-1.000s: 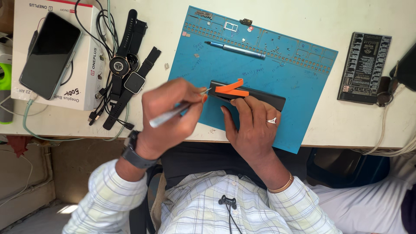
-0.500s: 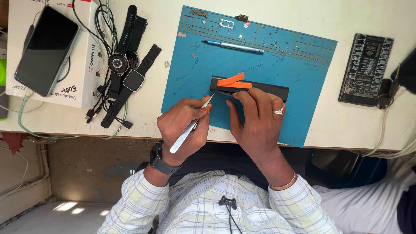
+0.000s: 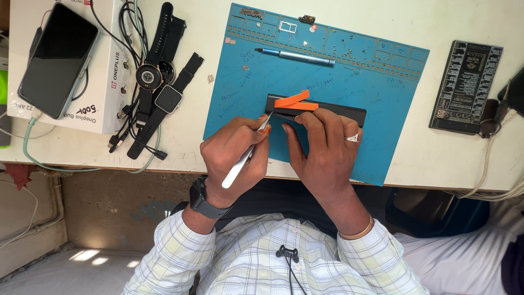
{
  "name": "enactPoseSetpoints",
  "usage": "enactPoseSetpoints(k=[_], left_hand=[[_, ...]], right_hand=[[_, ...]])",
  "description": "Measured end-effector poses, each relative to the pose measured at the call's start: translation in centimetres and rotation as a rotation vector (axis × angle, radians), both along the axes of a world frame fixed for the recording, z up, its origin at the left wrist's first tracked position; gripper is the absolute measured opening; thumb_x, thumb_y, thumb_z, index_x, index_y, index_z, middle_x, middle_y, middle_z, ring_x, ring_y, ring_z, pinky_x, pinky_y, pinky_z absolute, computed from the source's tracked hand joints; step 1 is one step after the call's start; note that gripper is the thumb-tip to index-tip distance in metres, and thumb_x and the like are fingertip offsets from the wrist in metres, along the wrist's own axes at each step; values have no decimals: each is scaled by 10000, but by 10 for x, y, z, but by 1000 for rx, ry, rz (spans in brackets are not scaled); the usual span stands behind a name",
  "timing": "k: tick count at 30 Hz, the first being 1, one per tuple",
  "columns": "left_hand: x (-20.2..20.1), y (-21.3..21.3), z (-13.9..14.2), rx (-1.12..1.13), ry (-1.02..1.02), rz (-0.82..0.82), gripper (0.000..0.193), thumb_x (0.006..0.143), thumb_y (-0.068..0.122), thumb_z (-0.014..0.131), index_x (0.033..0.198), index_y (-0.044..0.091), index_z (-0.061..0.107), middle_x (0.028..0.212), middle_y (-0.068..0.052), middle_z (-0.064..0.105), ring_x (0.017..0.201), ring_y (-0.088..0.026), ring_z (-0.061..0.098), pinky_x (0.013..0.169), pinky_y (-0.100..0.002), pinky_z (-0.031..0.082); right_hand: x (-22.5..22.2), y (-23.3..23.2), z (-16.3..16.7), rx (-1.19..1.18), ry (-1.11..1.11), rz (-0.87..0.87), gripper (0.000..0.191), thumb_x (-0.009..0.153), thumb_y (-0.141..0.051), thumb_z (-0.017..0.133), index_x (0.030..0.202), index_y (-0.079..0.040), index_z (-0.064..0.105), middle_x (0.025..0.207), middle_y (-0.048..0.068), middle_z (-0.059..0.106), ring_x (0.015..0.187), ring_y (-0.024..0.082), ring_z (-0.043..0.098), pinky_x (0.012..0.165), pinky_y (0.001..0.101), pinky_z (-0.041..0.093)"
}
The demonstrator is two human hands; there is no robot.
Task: The person uses a pry tool and tweezers to separate the housing of a black power bank, revealing the internal battery. They then use the tweezers to manipulate adhesive strips and wires inside the casing.
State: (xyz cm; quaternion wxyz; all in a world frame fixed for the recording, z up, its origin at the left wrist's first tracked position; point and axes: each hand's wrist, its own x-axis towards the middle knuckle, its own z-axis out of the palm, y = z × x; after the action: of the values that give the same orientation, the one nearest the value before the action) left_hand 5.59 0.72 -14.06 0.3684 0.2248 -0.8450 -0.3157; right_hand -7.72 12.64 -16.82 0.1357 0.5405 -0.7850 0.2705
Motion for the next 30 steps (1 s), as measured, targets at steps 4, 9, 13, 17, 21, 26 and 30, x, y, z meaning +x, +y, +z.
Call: enactPoseSetpoints(k=[4, 9, 13, 17, 21, 26, 30], left_hand=[[-2, 4, -5, -129, -11, -12, 211, 857, -104, 764, 796, -8, 586, 913, -158, 725, 706, -226, 718, 569, -296, 523], [-10, 6, -13, -280, 77, -3, 191, 868, -100, 757, 820, -22, 589, 946, -188, 711, 774, -265, 742, 607, -303, 565], [-7, 7, -4, -75, 48, 46, 175, 847, -104, 764, 836, -21, 610, 915, -164, 727, 736, -240, 737, 604, -299, 545], [-1, -4, 10, 205, 106, 26, 168, 895, -117, 747, 889, -24, 608, 926, -141, 729, 789, -213, 764, 655, -275, 571], [0, -5, 11, 124, 84, 15, 172, 892, -114, 744, 887, -14, 603, 934, -143, 728, 842, -212, 773, 670, -282, 583], [-2, -2, -2, 69, 95, 22, 174, 881, -113, 755, 874, -16, 611, 935, -159, 735, 775, -189, 759, 608, -262, 574], [-2, -4, -4, 51, 95, 14, 179, 884, -113, 753, 869, -16, 605, 931, -153, 732, 776, -189, 756, 612, -264, 574]], right_hand=[[0, -1, 0, 14, -18, 0, 321, 978, -252, 866, 1161, -76, 671, 1148, 72, 601, 1011, 235, 504, 885, 414, 349], [0, -3, 1, 1, -19, -8, 317, 968, -247, 867, 1162, -96, 668, 1159, 57, 604, 1026, 240, 506, 895, 413, 354], [-1, -3, 2, 15, -35, -6, 314, 961, -249, 872, 1147, -96, 670, 1137, 57, 599, 1001, 246, 499, 875, 418, 348], [-2, -4, 3, 21, -47, -6, 316, 960, -260, 873, 1140, -99, 669, 1131, 49, 597, 999, 240, 503, 868, 420, 349], [-2, -5, 2, 11, -48, -14, 313, 956, -261, 871, 1131, -104, 665, 1121, 52, 592, 1007, 251, 506, 873, 418, 353], [-2, -4, 2, 22, -42, -5, 312, 960, -254, 869, 1138, -98, 667, 1122, 55, 595, 1003, 236, 507, 874, 419, 352], [-4, -4, 1, 30, -33, 4, 311, 961, -254, 871, 1128, -88, 668, 1109, 56, 598, 977, 222, 500, 852, 420, 341]])
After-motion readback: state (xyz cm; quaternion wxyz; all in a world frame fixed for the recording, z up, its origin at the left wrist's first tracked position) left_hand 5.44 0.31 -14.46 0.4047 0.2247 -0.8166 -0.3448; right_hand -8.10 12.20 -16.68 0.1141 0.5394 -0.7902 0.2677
